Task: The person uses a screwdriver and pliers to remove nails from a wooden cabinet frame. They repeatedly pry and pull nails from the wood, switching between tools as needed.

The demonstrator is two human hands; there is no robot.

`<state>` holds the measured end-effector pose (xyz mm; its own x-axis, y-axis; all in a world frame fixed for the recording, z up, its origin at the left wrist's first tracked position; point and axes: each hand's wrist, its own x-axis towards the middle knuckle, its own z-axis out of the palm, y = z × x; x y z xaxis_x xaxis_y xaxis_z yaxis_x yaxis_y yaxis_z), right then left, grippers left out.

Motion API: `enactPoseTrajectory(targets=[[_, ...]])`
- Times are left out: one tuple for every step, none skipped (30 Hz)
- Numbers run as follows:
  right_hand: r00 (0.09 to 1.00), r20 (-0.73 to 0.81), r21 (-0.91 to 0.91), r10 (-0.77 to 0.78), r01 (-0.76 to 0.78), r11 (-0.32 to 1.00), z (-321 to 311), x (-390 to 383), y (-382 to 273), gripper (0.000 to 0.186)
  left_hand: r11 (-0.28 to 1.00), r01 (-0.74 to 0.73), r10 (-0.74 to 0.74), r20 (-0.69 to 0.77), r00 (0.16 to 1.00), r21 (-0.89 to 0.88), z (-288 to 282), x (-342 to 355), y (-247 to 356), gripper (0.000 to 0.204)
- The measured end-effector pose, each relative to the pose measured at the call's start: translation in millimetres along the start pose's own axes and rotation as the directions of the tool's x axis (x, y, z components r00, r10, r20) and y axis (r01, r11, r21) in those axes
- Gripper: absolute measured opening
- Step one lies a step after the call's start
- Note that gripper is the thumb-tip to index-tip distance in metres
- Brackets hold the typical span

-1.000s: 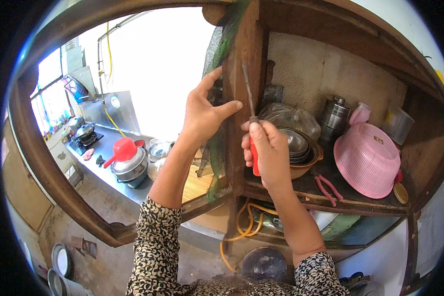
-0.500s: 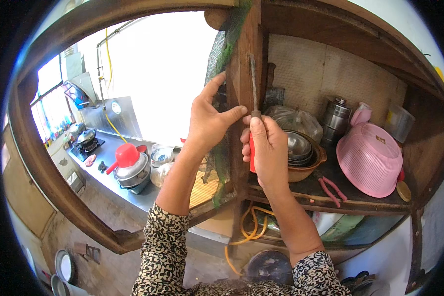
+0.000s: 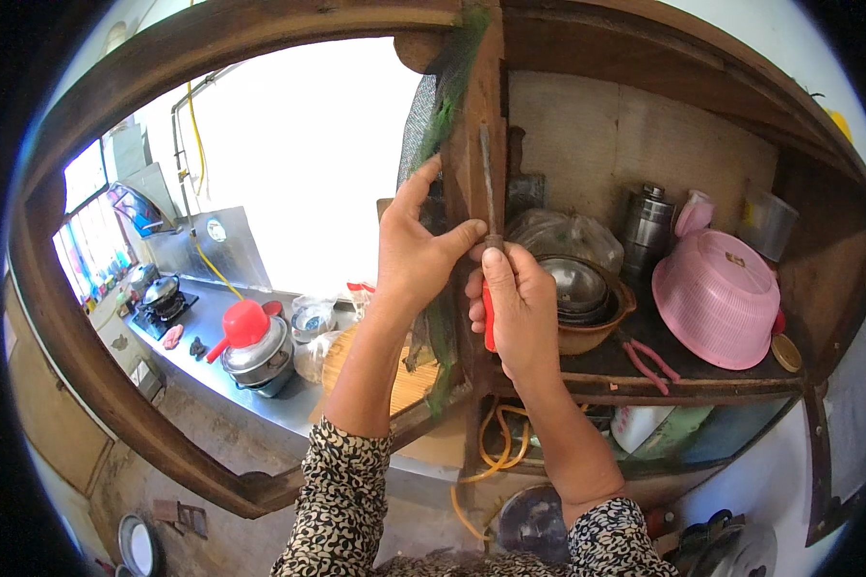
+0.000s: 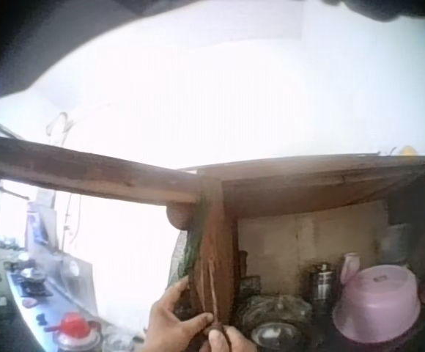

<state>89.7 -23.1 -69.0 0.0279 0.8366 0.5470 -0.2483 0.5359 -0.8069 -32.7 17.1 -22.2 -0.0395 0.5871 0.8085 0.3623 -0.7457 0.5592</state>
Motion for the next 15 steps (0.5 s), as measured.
enactPoseTrajectory(targets=[[1.000, 0.010, 0.037, 0.018, -0.018, 0.999, 0.2, -0.5, -0.3, 0.033, 1.000, 0.013, -0.013, 0.003, 1.000, -0.001, 0.1, -0.1, 1.7, 0.078], [0.998, 0.041, 0.106, 0.048, -0.052, 0.993, -0.6, -1.7, -3.1, 0.033, 0.999, 0.024, -0.024, 0.012, 1.000, -0.031, 1.2, 1.5, 0.4, 0.078], [0.994, 0.081, 0.174, 0.073, -0.087, 0.981, -0.5, -3.4, -8.5, 0.034, 0.998, 0.035, -0.034, 0.013, 0.999, -0.058, 0.6, 3.9, -2.3, 0.078], [0.988, 0.123, 0.239, 0.097, -0.124, 0.963, -0.9, -4.9, -13.6, 0.035, 0.995, 0.045, -0.044, 0.014, 0.999, -0.085, -0.1, 4.3, -4.0, 0.078], [0.981, 0.158, 0.259, 0.115, -0.153, 0.954, -2.2, -5.5, -17.4, 0.034, 0.998, 0.030, -0.030, -0.002, 1.000, -0.054, -0.9, 2.8, -3.9, 0.078], [0.970, 0.192, 0.291, 0.149, -0.201, 0.935, -4.6, -5.7, -24.4, 0.034, 1.000, 0.011, -0.011, -0.014, 1.000, -0.024, -0.9, 3.1, -2.8, 0.078], [0.957, 0.226, 0.320, 0.182, -0.249, 0.914, -7.5, -6.1, -32.7, 0.033, 1.000, -0.008, 0.008, -0.026, 1.000, 0.006, -0.7, 3.4, -2.1, 0.077], [0.941, 0.262, 0.347, 0.213, -0.297, 0.890, -10.2, -5.9, -39.3, 0.033, 1.000, 0.004, -0.005, -0.025, 1.000, -0.010, -1.0, 4.9, -3.3, 0.078], [0.925, 0.328, 0.378, 0.193, -0.316, 0.870, -12.8, -5.4, -43.0, 0.032, 0.999, 0.018, -0.019, -0.023, 1.000, -0.026, -1.5, 6.4, -6.2, 0.078], [0.915, 0.355, 0.455, 0.192, -0.348, 0.819, -10.7, -6.5, -46.0, 0.032, 0.999, 0.032, -0.033, -0.020, 0.999, -0.043, -2.0, 7.5, -9.0, 0.078], [0.905, 0.381, 0.526, 0.188, -0.380, 0.761, -5.1, -8.1, -48.7, 0.032, 1.000, 0.010, -0.011, -0.027, 1.000, -0.026, -2.4, 7.9, -11.5, 0.075], [0.894, 0.407, 0.591, 0.184, -0.412, 0.693, 1.6, -10.0, -51.7, 0.032, 1.000, -0.010, 0.009, -0.034, 0.999, -0.006, -3.3, 7.6, -14.3, 0.072], [0.880, 0.430, 0.636, 0.201, -0.453, 0.625, 7.1, -11.4, -57.4, 0.031, 0.999, -0.031, 0.031, -0.035, 0.999, 0.011, -0.9, 8.0, -13.8, 0.069], [0.883, 0.434, 0.683, 0.179, -0.452, 0.573, 14.2, -11.5, -59.6, 0.030, 0.988, -0.019, 0.016, -0.017, 1.000, -0.155, 1.3, 1.3, -10.4, 0.065], [0.886, 0.435, 0.727, 0.158, -0.449, 0.519, 21.7, -10.4, -58.7, 0.030, 0.949, -0.002, 0.003, 0.003, 1.000, -0.316, 3.1, -11.2, -4.3, 0.062]])
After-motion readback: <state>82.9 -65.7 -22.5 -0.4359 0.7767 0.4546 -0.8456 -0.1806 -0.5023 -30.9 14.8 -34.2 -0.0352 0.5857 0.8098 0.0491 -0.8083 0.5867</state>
